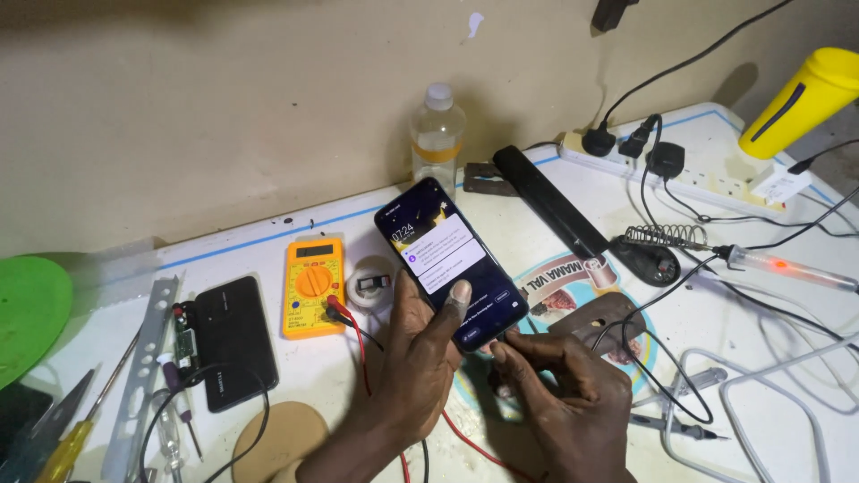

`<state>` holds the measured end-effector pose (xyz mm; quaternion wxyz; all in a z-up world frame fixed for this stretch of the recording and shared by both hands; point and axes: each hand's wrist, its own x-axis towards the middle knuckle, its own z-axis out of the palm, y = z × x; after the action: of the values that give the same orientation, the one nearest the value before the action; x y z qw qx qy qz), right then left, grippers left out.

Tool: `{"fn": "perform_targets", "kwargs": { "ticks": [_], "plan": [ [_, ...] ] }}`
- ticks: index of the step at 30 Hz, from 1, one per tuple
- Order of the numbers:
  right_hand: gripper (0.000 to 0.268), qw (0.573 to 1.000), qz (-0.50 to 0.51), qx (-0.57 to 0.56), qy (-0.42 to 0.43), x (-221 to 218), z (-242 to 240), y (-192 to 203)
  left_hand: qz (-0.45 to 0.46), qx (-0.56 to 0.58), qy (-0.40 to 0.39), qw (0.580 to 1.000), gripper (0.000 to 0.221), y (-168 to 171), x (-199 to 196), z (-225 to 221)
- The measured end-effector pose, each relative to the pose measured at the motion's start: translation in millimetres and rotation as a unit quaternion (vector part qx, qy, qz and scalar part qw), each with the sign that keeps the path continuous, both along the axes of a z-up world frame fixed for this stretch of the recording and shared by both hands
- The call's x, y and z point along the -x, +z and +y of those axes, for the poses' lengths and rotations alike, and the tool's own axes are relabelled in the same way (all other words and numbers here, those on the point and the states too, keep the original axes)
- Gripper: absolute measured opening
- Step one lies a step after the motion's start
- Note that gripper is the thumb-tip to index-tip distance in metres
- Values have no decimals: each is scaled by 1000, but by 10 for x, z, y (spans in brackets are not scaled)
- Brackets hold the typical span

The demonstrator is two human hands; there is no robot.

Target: Testing and diagnosing a smartphone using a multimeter and checking touchscreen functionality.

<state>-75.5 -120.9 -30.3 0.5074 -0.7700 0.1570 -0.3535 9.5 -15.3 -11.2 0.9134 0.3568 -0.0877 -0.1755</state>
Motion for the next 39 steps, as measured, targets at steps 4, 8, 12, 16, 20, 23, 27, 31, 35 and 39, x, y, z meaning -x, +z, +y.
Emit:
{"fn": "perform_targets", "kwargs": {
  "ticks": [4, 8, 12, 16, 20, 23, 27, 31, 35, 39],
  "plan": [
    [20, 997, 57, 40, 20, 26, -63, 176, -71, -114, -38, 990, 122, -69, -117, 92],
    [15, 997, 39, -73, -6, 48, -111, 182, -72, -74, -108, 989, 96, 67, -104, 143],
    [20, 992, -19, -126, -15, 39, -122, 143, -117, -34, -141, 983, 91, 45, -96, 142],
    [19, 987, -30, -157, -30, 13, -167, 46, -154, -32, -137, 978, 92, 74, -88, 146],
    [18, 985, -18, -165, -46, 19, -172, 73, -176, -38, -140, 974, 107, 89, -74, 147],
    [21, 989, -33, -138, -32, 11, -148, 127, -191, -24, -137, 972, 114, 81, -62, 129],
    [17, 988, -33, -147, -37, 11, -130, 153, -198, -4, -139, 970, 118, 72, -53, 122],
    [14, 989, -3, -144, -40, 20, -175, 128, -214, -38, -127, 968, 116, 84, -57, 127],
    [13, 994, -5, -105, 1, 23, -213, 95, -202, -55, -115, 971, 119, 4, -65, 117],
    [22, 995, 9, -89, 46, 23, -199, 173, -220, -57, -121, 966, 118, 52, -70, 136]
  ]
}}
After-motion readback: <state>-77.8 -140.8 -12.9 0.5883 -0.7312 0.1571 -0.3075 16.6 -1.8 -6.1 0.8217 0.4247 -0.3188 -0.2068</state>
